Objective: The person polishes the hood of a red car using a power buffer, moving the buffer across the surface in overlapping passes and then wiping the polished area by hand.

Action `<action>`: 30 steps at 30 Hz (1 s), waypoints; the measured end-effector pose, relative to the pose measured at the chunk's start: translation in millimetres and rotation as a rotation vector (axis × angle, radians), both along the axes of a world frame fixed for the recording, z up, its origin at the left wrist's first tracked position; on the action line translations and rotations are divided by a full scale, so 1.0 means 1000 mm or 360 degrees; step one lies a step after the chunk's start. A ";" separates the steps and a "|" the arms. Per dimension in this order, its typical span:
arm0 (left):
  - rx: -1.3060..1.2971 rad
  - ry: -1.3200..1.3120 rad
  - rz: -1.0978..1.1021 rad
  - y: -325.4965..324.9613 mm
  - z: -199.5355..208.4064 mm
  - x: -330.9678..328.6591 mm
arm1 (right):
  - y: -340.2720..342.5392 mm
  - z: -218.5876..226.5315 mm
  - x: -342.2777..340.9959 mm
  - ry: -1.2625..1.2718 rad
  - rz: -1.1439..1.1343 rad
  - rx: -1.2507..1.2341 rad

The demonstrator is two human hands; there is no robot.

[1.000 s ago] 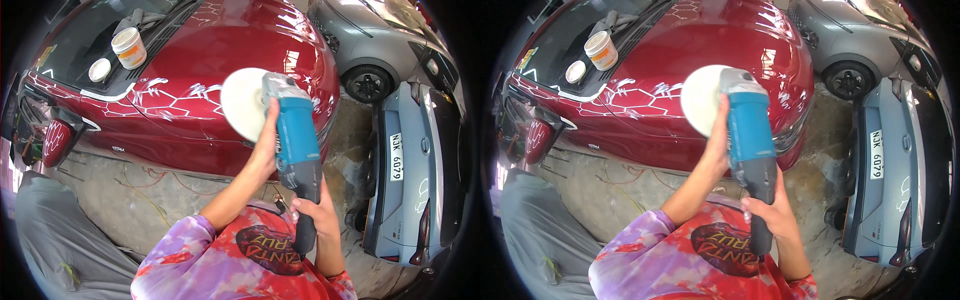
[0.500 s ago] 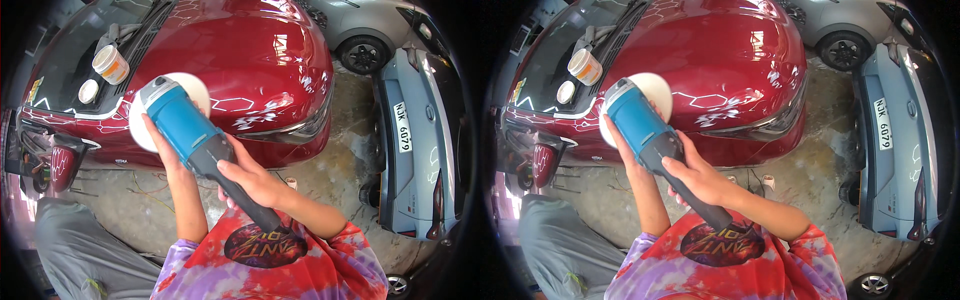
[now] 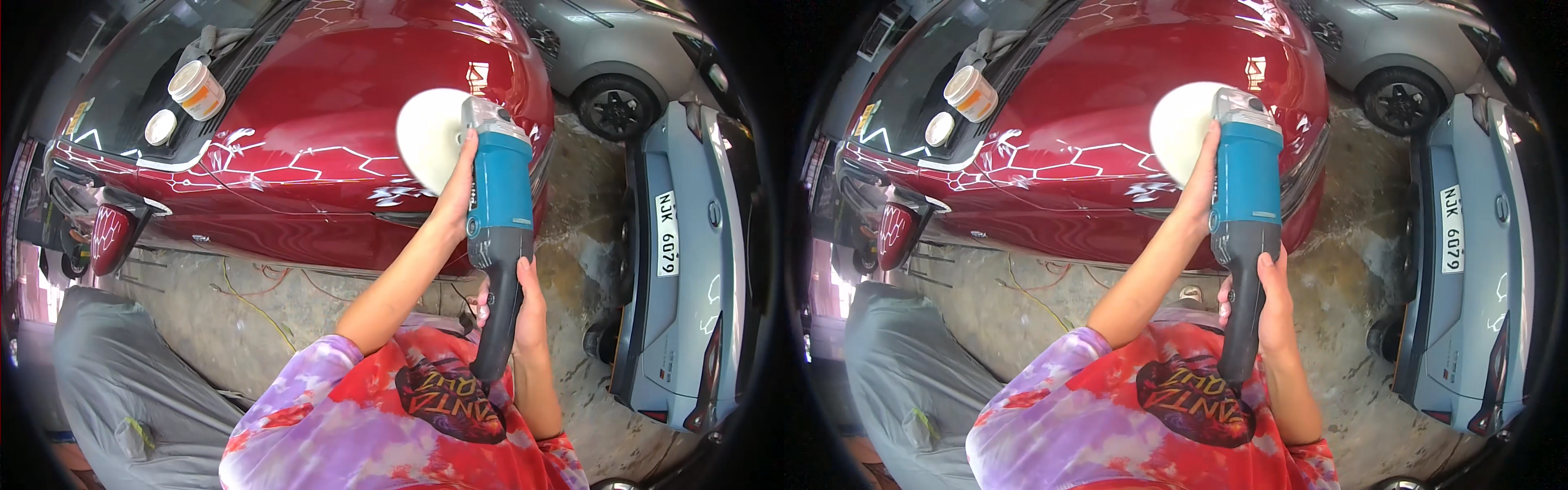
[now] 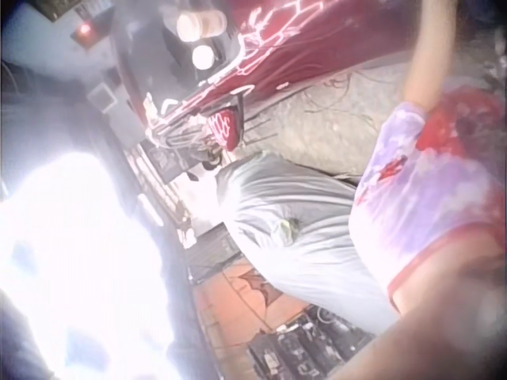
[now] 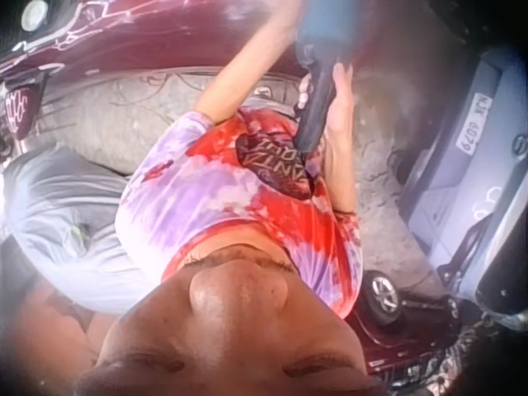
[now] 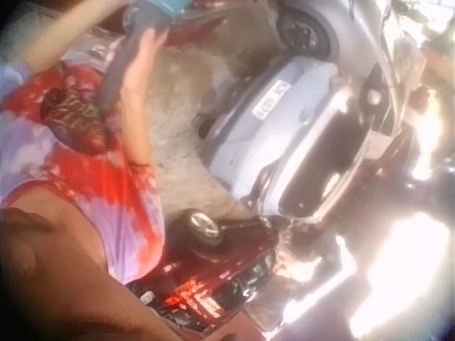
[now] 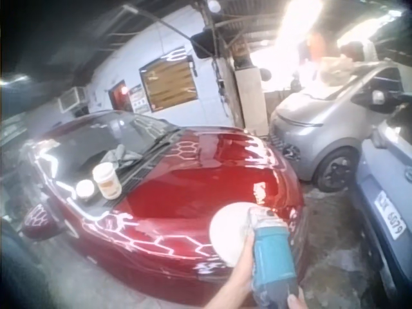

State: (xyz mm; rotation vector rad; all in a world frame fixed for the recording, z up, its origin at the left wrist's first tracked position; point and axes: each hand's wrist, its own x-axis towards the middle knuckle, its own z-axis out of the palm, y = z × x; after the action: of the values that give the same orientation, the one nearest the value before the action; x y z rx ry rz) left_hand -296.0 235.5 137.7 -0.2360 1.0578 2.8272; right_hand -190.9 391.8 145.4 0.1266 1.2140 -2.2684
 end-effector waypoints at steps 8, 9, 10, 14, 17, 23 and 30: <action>-0.0174 -0.0048 0.0344 -0.047 0.010 0.033 | -0.027 0.008 0.003 0.0081 0.0405 -0.0028; -0.0178 -0.0023 0.0411 -0.063 0.013 0.045 | -0.039 0.007 0.005 0.0145 0.0457 -0.0103; -0.0221 -0.0041 0.0527 -0.078 0.017 0.058 | -0.051 0.005 0.007 0.0209 0.0513 -0.0176; -0.0313 0.0058 0.0706 -0.134 0.024 0.113 | -0.089 0.019 0.017 0.0224 0.0911 -0.0248; -0.0138 0.0132 0.0780 -0.143 0.028 0.138 | -0.099 0.017 0.021 0.0400 0.1067 -0.0242; -0.0144 0.0167 0.1002 -0.102 0.001 0.151 | -0.058 -0.014 0.014 0.0769 0.1167 0.0005; -0.0332 -0.0209 0.0695 0.010 -0.042 0.095 | 0.054 -0.036 0.014 0.0780 0.0770 0.0248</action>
State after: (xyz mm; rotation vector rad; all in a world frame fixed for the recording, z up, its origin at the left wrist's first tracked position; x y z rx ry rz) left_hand -201.1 245.3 95.5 -0.7465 1.4210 3.0036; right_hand -177.1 445.8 109.6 -0.6337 1.4695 -1.8240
